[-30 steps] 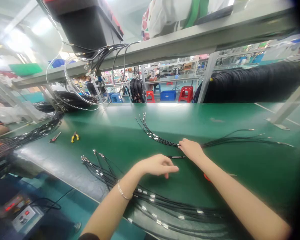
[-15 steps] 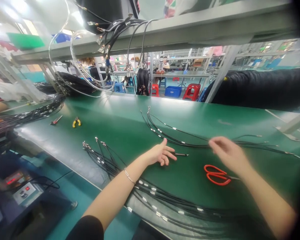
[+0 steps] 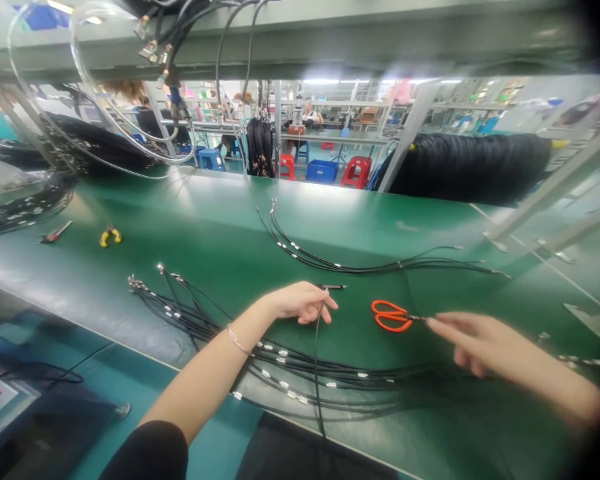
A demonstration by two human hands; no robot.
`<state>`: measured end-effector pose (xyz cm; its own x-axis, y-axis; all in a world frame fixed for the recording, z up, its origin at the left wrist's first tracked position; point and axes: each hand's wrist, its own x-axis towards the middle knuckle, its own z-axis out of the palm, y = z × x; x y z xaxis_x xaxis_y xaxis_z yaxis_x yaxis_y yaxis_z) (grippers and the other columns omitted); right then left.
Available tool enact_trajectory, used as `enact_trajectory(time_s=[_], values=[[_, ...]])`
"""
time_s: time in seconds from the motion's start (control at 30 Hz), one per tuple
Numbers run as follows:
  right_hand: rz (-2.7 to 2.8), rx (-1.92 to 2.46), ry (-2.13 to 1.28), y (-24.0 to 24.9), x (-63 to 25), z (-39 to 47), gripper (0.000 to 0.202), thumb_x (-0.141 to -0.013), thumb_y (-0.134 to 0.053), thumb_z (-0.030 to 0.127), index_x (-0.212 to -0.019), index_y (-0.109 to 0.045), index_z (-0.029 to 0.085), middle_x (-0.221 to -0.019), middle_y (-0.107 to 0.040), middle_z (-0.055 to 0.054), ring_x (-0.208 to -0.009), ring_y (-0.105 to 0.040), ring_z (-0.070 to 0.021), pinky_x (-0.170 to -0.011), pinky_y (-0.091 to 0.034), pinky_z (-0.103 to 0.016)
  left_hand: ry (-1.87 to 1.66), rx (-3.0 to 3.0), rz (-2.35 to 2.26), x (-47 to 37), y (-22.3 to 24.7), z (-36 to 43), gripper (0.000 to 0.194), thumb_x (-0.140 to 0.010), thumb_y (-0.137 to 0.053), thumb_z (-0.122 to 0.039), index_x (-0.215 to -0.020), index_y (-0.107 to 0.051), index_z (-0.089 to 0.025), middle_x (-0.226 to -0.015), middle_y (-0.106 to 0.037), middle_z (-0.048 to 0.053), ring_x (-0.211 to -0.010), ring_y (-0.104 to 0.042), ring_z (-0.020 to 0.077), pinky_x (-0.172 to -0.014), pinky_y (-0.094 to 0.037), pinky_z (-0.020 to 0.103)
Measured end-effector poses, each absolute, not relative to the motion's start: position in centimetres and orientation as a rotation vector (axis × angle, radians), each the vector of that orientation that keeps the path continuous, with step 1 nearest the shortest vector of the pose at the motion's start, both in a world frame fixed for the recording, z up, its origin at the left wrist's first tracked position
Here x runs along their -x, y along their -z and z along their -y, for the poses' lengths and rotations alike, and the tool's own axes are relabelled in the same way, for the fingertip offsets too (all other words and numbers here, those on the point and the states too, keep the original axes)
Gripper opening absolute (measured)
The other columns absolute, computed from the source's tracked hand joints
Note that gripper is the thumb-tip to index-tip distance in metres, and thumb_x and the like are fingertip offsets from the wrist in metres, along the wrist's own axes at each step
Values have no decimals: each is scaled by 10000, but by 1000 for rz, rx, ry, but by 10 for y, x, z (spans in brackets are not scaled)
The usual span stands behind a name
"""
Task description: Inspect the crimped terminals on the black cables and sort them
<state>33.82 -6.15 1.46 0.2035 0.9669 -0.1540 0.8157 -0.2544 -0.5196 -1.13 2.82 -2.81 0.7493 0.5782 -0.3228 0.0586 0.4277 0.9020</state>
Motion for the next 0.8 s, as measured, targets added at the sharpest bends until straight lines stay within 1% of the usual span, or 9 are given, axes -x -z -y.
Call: enact_trajectory(time_s=[0.03,0.07,0.17,0.27,0.4,0.5,0.63,0.73,0.8], values=[[1613,2271,-702,-11,-335,45,654,-816,-594,583,-1193,-599,49,-549,-636,-44,-406,-562,-191,-442,-459,-323,-348,-1116,-666,8,27,-24,427,-906,-573,-467,-1027,-660,-67,-774,-688,115,-421,-490,62,-368,-364,174],[1581,2303,-687,-6,-331,28,632,-817,-587,556,-1162,-611,27,-525,-631,-52,-403,-563,-195,-459,-456,-324,-348,-1132,-663,5,27,-20,460,-887,-586,-505,-1036,-663,-77,-772,-687,104,-450,-533,73,-398,-414,184],[1549,2289,-634,6,-327,-17,401,-749,-657,454,-888,-689,79,-548,-650,-81,-462,-598,-209,-526,-473,-333,-360,-1174,-671,1,29,-14,486,-757,-741,-508,-979,-691,-78,-789,-687,88,-508,-581,75,-487,-500,199],[1525,2266,-595,17,-330,-43,226,-680,-708,351,-691,-673,129,-576,-663,-99,-521,-613,-220,-588,-480,-352,-391,-1210,-684,2,32,-13,470,-644,-849,-418,-933,-710,-76,-834,-697,94,-548,-591,76,-504,-510,195],[1465,2219,-715,23,-334,-53,204,-659,-713,308,-579,-624,143,-539,-629,-113,-511,-588,-209,-581,-473,-360,-476,-1235,-706,1,32,-13,417,-633,-859,-369,-895,-726,-73,-766,-692,80,-597,-617,101,-484,-493,179],[1452,2067,-947,18,-327,-43,259,-698,-671,365,-569,-572,165,-542,-595,-75,-487,-532,-145,-525,-450,-297,-556,-1203,-714,-1,33,-11,405,-645,-852,-367,-891,-725,-71,-762,-698,82,-644,-649,122,-551,-540,203],[1546,1766,-1360,7,-302,-7,415,-743,-651,530,-589,-552,158,-464,-471,9,-410,-373,-65,-433,-325,-224,-616,-1135,-704,-5,33,-9,440,-635,-855,-390,-893,-718,-61,-773,-712,105,-634,-672,143,-600,-576,253],[1492,1491,-1719,3,-278,24,376,-754,-717,485,-777,-649,115,-514,-526,9,-375,-306,-19,-414,-261,-198,-641,-1090,-694,-7,32,-7,448,-622,-864,-376,-905,-716,-63,-777,-719,111,-643,-685,157,-602,-585,260],[1396,1390,-1815,4,-265,40,374,-756,-744,437,-921,-672,109,-593,-574,-2,-385,-300,-5,-413,-248,-184,-657,-1077,-689,-7,32,-6,424,-636,-859,-363,-904,-717,-67,-781,-721,106,-640,-686,151,-591,-585,247]])
